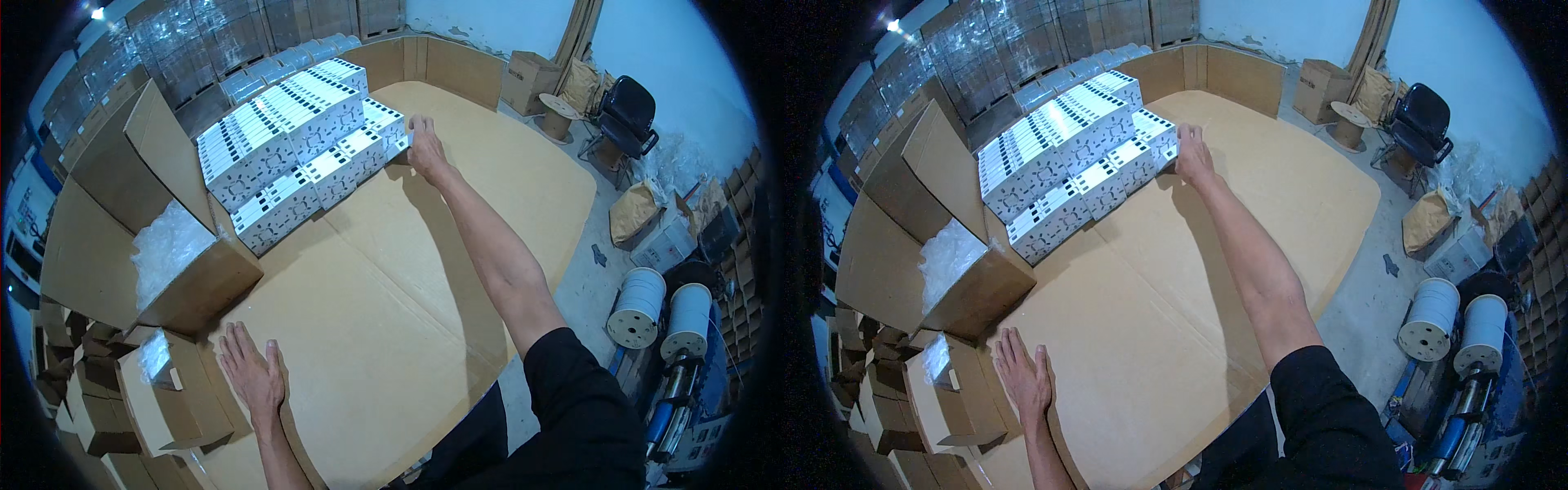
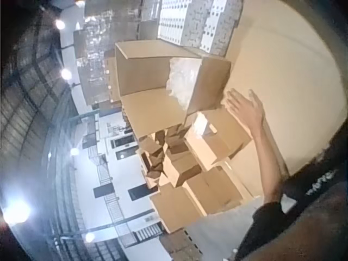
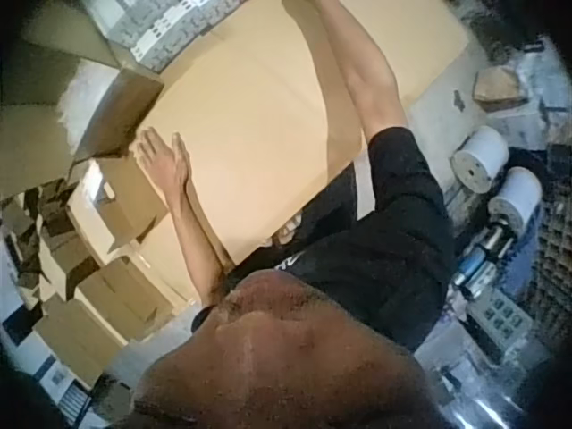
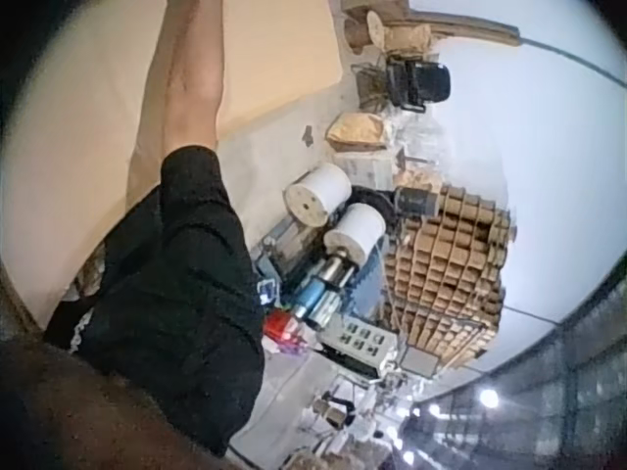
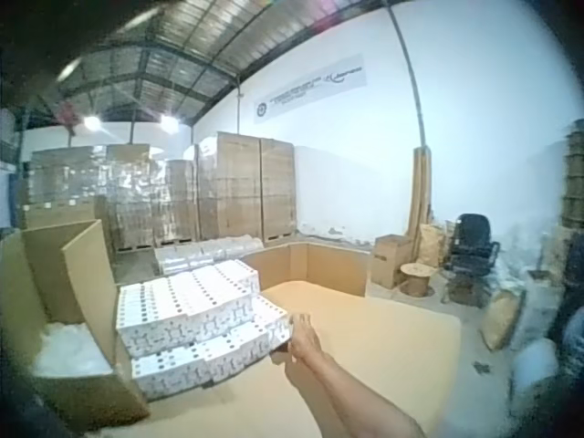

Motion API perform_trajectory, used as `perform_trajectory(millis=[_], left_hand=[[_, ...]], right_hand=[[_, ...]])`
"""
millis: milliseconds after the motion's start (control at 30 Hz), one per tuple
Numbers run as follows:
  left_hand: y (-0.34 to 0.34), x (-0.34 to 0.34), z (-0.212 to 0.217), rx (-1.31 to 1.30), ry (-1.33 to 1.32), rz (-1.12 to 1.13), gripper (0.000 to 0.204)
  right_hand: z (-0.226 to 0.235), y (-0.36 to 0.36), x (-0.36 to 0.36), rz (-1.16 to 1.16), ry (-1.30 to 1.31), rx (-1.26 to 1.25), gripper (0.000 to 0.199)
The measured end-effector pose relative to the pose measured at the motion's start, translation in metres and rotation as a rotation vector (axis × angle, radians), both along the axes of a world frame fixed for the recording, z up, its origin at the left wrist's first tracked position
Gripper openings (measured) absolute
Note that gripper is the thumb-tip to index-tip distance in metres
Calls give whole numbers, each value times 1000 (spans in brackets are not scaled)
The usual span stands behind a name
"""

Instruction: The person repacks small white electronic components by hand, taking them from bubble wrap and placing them into individual cardboard boxes.

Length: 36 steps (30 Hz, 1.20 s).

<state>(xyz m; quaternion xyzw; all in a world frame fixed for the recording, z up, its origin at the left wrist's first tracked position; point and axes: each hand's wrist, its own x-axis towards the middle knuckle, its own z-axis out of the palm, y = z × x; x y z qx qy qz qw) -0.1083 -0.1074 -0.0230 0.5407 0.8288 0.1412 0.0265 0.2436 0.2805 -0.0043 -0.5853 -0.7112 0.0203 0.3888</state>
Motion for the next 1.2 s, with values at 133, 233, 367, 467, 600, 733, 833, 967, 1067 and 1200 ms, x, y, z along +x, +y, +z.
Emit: perform_trajectory(millis=[133,233,367,467,600,733,833,967,1067,1200], left_hand=[[0,-1,-1,-9,12,-5,70],[-2,-5,-5,5,9,-10,70],[-5,-8,-11,145,-12,-46,62],[-10,-16,-9,267,-116,-125,49],[-6,-17,-9,448,-344,-124,40],[-5,-9,11,405,-769,-122,37],[-3,-14,14,342,-1140,-98,33],[-12,-27,27,325,-1529,-37,35],[-15,-42,8,441,-1501,12,32],[-15,-52,6,479,-1368,35,27]], right_hand=[[-4,-12,16,94,-36,7,39],[-11,-35,15,100,-32,4,35],[-5,-81,12,77,10,80,31],[6,-128,-12,117,28,56,30],[25,-189,-56,206,59,-32,30],[39,-243,-114,361,115,-92,29],[44,-277,-156,456,82,-150,28],[44,-310,-202,603,45,-209,27],[35,-321,-224,705,133,-198,27],[20,-324,-233,782,240,-111,22]])
